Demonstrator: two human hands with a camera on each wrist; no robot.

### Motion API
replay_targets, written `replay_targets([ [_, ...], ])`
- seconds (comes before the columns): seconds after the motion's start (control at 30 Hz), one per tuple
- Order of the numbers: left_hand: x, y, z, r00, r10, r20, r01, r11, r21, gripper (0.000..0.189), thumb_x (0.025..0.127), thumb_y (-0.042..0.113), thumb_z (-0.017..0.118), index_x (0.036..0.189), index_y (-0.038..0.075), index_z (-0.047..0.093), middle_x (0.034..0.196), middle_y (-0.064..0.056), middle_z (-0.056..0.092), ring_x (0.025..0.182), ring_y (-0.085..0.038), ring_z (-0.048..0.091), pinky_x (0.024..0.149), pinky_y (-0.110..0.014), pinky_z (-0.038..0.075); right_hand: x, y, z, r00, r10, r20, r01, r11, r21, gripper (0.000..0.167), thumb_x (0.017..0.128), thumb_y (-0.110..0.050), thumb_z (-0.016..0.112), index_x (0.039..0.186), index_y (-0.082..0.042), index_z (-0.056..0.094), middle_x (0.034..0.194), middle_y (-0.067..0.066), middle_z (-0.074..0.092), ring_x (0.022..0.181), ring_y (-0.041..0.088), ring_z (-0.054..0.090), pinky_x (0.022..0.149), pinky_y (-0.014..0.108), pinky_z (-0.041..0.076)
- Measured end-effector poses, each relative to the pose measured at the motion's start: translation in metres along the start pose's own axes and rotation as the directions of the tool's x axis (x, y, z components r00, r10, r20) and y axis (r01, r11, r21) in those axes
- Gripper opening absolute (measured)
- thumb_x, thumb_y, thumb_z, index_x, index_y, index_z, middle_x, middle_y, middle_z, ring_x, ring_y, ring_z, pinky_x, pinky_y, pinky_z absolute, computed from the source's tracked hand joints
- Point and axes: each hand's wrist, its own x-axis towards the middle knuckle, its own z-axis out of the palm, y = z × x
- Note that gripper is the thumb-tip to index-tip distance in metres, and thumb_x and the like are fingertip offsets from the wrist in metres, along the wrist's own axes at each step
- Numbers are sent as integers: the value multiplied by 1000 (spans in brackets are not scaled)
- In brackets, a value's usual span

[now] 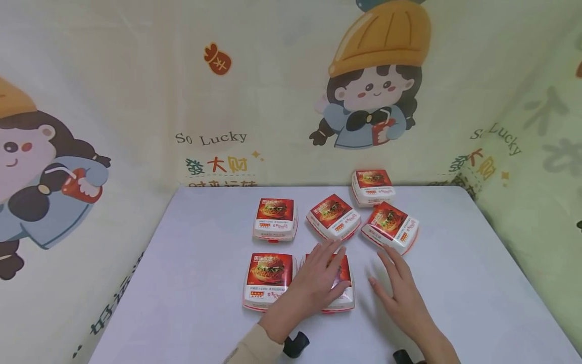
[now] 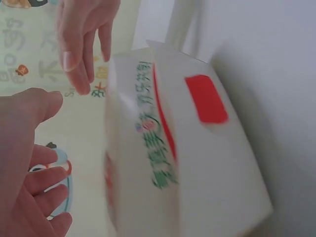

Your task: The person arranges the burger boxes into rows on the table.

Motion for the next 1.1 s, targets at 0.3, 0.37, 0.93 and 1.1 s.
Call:
replay_targets([
  [0.3,17,10,-3,999,38,24,-39,996,76,73,99,52,52,155,10,31,163,-7,26,153,-23,22,125,-39,22,6,13,-4,996,-71,-55,71,997,-11,66,83,-12,76,141,3,47,151,23,38,136,42,36,112,2,4],
  [0.37,21,12,-4,999,34,39,-37,996,86,73,99,52,51,155,10,31,164,-7,24,153,-22,22,125,-38,21,8,16,-6,996,-75,-55,74,997,-24,67,82,-11,77,141,4,47,151,23,38,135,43,37,114,3,4],
  [0.93,52,32,-11,996,17,91,-33,984,176,74,97,51,55,155,12,32,164,-6,23,154,-22,19,124,-35,24,39,31,-21,993,-117,5,117,988,-101,70,79,-6,79,141,1,47,152,24,37,138,44,35,105,66,38],
  [1.1,56,35,-13,994,1,111,-20,985,169,73,97,49,56,154,11,33,163,-5,25,154,-21,20,124,-33,23,45,43,-29,995,-100,8,101,989,-106,58,86,-4,71,139,3,48,152,25,35,141,45,31,118,59,27],
])
